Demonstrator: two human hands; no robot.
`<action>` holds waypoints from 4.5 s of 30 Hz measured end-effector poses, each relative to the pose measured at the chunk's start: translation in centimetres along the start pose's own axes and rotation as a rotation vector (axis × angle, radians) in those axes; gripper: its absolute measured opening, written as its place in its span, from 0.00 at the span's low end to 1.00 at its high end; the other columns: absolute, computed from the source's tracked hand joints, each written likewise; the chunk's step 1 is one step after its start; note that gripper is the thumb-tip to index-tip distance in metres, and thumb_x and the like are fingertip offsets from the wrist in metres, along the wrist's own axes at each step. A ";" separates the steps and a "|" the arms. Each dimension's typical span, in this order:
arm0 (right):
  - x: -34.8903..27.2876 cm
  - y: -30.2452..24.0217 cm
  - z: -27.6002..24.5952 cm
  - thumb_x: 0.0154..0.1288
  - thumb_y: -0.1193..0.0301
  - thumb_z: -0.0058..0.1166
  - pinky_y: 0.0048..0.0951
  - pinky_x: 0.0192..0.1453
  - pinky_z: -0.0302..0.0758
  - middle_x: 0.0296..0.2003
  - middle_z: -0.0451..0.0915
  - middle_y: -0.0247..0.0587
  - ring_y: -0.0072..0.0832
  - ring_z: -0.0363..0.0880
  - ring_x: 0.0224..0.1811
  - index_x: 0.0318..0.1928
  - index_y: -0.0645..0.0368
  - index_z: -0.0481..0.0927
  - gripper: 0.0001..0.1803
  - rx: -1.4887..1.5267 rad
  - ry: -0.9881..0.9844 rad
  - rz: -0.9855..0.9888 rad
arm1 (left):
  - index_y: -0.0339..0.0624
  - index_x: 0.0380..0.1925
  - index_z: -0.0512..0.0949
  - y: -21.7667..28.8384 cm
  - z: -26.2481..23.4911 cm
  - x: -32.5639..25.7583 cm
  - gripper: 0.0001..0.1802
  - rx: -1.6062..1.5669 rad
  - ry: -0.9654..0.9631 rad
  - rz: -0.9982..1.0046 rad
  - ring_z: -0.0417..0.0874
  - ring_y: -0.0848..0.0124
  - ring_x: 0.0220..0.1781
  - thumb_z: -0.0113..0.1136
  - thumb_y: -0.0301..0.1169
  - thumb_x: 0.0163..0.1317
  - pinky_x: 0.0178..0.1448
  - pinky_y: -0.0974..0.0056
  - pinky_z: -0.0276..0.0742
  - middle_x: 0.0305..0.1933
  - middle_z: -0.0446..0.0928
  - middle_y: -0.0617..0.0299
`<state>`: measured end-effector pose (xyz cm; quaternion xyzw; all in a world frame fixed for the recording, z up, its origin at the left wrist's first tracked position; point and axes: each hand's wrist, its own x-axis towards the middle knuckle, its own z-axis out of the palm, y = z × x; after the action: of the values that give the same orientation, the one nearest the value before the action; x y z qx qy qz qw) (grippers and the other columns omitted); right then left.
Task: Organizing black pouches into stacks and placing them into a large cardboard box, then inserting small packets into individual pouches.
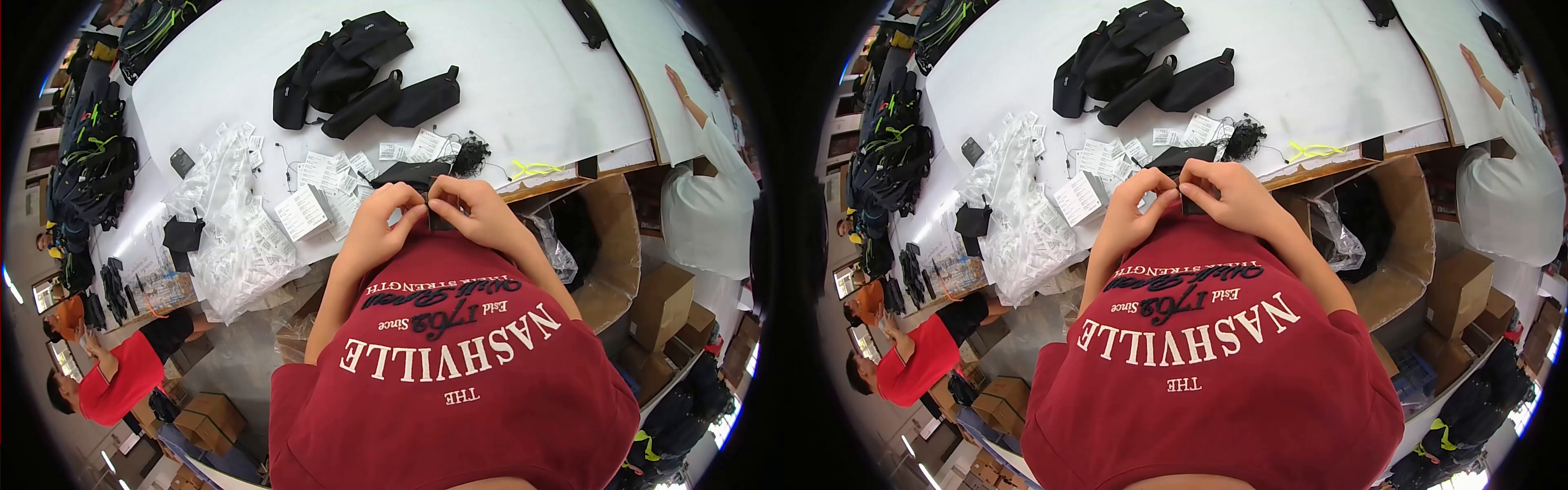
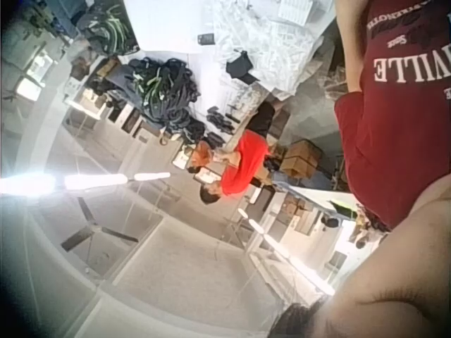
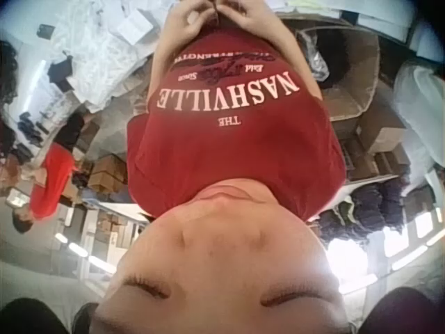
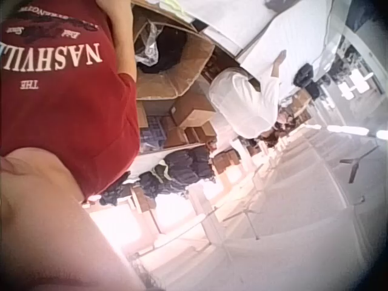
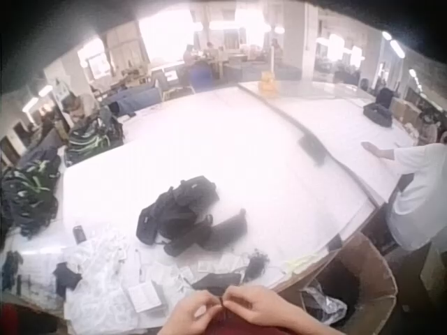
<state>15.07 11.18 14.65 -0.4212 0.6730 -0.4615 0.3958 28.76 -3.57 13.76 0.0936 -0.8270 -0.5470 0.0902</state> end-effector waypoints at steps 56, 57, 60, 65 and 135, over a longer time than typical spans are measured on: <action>5.3 9.8 -3.5 0.53 0.75 0.60 0.23 0.32 0.72 0.22 0.81 0.35 0.18 0.76 0.25 0.28 0.65 0.81 0.05 -0.381 -0.268 0.247 | 0.42 0.42 0.74 -6.4 2.8 0.6 0.13 -0.155 0.083 -0.098 0.76 0.60 0.46 0.59 0.34 0.59 0.51 0.58 0.71 0.42 0.75 0.53; 5.1 8.3 -3.6 0.54 0.75 0.60 0.23 0.32 0.72 0.23 0.80 0.34 0.18 0.75 0.25 0.29 0.65 0.80 0.05 -0.342 -0.222 0.230 | 0.42 0.41 0.74 -7.1 3.4 0.6 0.13 0.007 0.108 -0.017 0.75 0.60 0.47 0.60 0.34 0.57 0.52 0.58 0.70 0.42 0.75 0.54; 5.4 6.8 -3.6 0.56 0.75 0.59 0.21 0.32 0.69 0.22 0.78 0.31 0.16 0.73 0.25 0.29 0.64 0.78 0.05 -0.222 -0.115 0.163 | 0.44 0.37 0.76 -6.9 3.5 1.0 0.13 0.159 0.125 0.077 0.72 0.59 0.49 0.63 0.32 0.51 0.54 0.57 0.68 0.45 0.71 0.57; 6.2 4.0 -2.5 0.61 0.74 0.56 0.17 0.30 0.62 0.22 0.72 0.27 0.13 0.66 0.24 0.28 0.64 0.75 0.07 -0.020 0.110 0.045 | 0.41 0.33 0.74 -4.6 1.1 1.2 0.13 0.292 0.430 0.221 0.71 0.58 0.48 0.66 0.28 0.47 0.52 0.57 0.67 0.45 0.69 0.57; 11.5 0.8 -4.6 0.61 0.66 0.62 0.14 0.21 0.53 0.21 0.77 0.24 0.06 0.63 0.19 0.33 0.63 0.84 0.11 0.433 0.706 -0.159 | 0.37 0.36 0.76 0.5 -6.3 -3.3 0.13 -0.021 -0.092 -0.404 0.79 0.67 0.30 0.61 0.35 0.58 0.38 0.65 0.71 0.28 0.79 0.55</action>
<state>6.84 1.90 13.47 -0.1948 0.6201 -0.7374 0.1838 33.54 -8.09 16.53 0.2316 -0.7889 -0.5662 -0.0582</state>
